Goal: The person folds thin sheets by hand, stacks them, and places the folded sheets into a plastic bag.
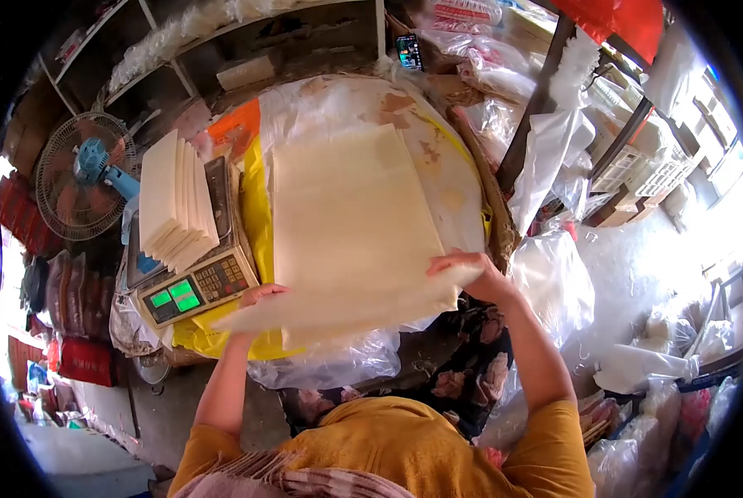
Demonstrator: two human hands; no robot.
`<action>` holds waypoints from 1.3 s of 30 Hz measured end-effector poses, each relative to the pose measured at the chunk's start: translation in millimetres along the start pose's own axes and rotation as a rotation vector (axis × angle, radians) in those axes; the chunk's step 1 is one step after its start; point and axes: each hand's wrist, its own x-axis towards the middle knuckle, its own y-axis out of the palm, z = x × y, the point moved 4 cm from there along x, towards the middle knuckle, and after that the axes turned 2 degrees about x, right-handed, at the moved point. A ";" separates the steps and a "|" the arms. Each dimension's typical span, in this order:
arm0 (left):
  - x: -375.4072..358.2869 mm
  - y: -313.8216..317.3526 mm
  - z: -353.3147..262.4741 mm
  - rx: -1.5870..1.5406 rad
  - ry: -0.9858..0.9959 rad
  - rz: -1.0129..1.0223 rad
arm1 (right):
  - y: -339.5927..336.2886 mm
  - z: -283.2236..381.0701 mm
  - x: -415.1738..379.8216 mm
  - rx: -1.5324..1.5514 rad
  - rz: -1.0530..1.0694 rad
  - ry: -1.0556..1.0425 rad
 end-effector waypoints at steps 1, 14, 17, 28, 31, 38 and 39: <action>5.2 0.4 -4.0 0.092 0.061 -0.079 | 2.9 -10.9 5.8 -0.051 -0.091 0.262; 27.3 63.8 4.1 1.327 0.289 -0.154 | 37.2 -57.9 36.9 -0.347 -0.413 0.637; 30.2 62.4 15.7 1.339 0.320 -0.187 | 45.8 -11.9 48.1 -0.585 -0.388 0.519; 33.7 25.6 9.3 1.265 0.371 -0.134 | 101.8 -6.1 59.0 -0.634 -0.047 0.160; 0.9 47.9 -72.5 1.198 0.197 -0.069 | 118.5 68.7 80.4 -0.511 -0.026 -0.036; 6.5 11.5 -46.4 -0.192 0.478 -0.570 | 76.5 120.8 83.4 -0.529 -0.274 -0.551; 7.5 6.8 -28.5 0.035 0.472 -0.570 | 72.7 120.7 72.6 -0.492 -0.227 -0.478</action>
